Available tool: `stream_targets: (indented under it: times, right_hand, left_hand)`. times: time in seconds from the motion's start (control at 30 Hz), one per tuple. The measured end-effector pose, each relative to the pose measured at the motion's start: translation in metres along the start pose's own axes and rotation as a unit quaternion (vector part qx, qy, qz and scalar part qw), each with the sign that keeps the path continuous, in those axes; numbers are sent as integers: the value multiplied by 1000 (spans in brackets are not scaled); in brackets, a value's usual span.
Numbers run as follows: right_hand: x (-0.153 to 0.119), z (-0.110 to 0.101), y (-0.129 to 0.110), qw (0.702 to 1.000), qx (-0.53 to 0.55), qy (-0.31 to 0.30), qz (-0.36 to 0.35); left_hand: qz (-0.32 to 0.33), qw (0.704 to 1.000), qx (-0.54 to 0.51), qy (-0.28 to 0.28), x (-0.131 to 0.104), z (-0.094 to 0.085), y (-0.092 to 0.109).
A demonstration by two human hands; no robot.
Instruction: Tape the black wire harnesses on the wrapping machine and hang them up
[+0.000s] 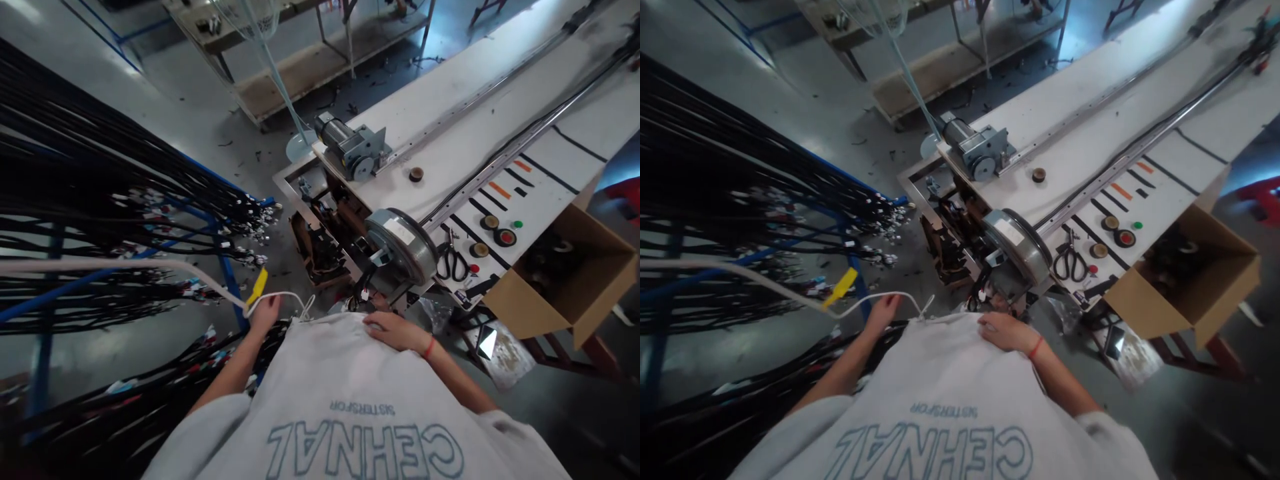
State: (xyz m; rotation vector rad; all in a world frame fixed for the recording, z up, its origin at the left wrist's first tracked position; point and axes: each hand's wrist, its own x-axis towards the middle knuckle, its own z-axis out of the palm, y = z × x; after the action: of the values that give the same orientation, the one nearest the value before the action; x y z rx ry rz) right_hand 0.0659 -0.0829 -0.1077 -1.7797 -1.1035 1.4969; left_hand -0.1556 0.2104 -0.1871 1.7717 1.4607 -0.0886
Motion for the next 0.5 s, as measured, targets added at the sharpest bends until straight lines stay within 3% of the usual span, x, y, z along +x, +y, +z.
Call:
stream_targets:
  times: [0.07, 0.1, 0.17, 0.2, 0.23, 0.27, 0.33, 0.4, 0.5]
  right_hand:
    - [-29, -28, -6, 990, 97, 84, -64]
    - [-43, -44, -6, 970, 138, 179, -90]
    - [-61, -77, 0, 894, 163, 401, -111]
    - [-65, -93, 5, 855, 150, 484, -110]
    - [-64, -108, 10, 832, 131, 528, -105]
    - [-59, -123, 14, 830, 112, 538, -97]
    - [-34, -148, 15, 862, 82, 495, -70]
    - [5, -168, 3, 900, 54, 431, -31]
    - [67, -191, -24, 932, -3, 363, 9]
  left_hand:
    - [-7, 996, -90, 21, 21, 0, 22]
    - [8, 993, -122, 1, 29, 4, 38]
    - [70, 982, -150, -90, 36, 18, 74]
    - [115, 969, -149, -160, 34, 29, 93]
    - [153, 951, -137, -232, 31, 41, 111]
    - [192, 929, -117, -295, 25, 54, 126]
    - [256, 889, -82, -370, 11, 79, 149]
    - [288, 865, -63, -407, -1, 101, 159]
    - [260, 861, -85, -429, -11, 122, 157]
